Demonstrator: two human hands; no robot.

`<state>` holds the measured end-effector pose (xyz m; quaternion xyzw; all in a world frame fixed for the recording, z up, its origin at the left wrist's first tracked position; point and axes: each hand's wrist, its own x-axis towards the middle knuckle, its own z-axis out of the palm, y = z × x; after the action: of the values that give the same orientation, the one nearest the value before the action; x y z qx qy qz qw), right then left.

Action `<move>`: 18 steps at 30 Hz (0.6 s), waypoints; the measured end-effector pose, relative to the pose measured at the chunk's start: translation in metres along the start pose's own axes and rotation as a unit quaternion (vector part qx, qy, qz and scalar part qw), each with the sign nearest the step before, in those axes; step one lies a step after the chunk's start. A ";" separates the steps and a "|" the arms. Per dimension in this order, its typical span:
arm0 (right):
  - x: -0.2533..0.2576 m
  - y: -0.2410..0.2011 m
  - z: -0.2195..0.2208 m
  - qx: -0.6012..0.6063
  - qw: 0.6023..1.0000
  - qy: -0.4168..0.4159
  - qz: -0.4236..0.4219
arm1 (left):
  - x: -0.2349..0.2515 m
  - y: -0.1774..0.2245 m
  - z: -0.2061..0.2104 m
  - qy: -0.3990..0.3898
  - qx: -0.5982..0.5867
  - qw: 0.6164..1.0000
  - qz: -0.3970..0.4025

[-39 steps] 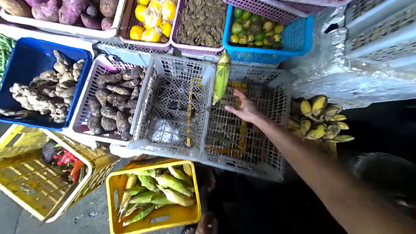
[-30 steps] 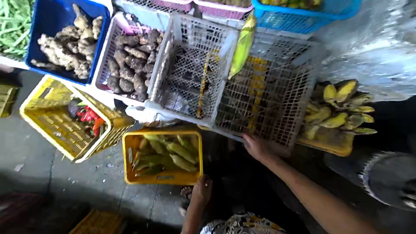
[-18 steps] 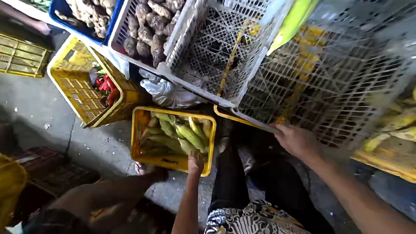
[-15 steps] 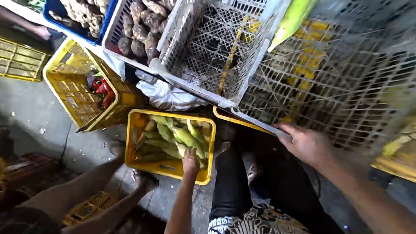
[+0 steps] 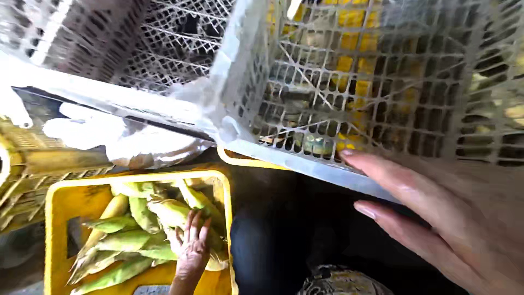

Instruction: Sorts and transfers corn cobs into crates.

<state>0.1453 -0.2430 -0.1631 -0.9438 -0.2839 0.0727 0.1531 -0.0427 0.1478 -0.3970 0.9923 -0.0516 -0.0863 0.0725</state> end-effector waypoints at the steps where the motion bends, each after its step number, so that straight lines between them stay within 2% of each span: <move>1: -0.003 0.002 -0.001 0.004 1.000 -0.003 -0.003 | 0.000 -0.001 0.003 0.004 0.007 1.000 0.000; 3: -0.012 0.008 -0.009 0.003 0.999 -0.030 -0.011 | -0.001 -0.002 0.006 0.011 0.021 1.000 0.003; 6: -0.024 0.018 -0.031 0.001 0.993 -0.116 -0.005 | -0.002 -0.001 0.004 -0.006 0.025 1.000 -0.004; 8: -0.029 0.028 -0.034 -0.009 0.991 -0.136 0.009 | -0.002 0.000 0.002 -0.012 0.021 1.000 -0.004; 14: -0.031 0.039 -0.027 -0.019 0.991 -0.133 -0.005 | -0.002 -0.003 -0.003 -0.025 -0.001 1.000 0.004; 18: -0.031 0.038 -0.025 -0.019 0.994 -0.108 -0.007 | -0.004 -0.015 -0.007 -0.018 0.005 0.999 0.039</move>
<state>0.1447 -0.2967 -0.1510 -0.9312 -0.3067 0.1672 0.1039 -0.0438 0.1642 -0.3918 0.9882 -0.0919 -0.1011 0.0697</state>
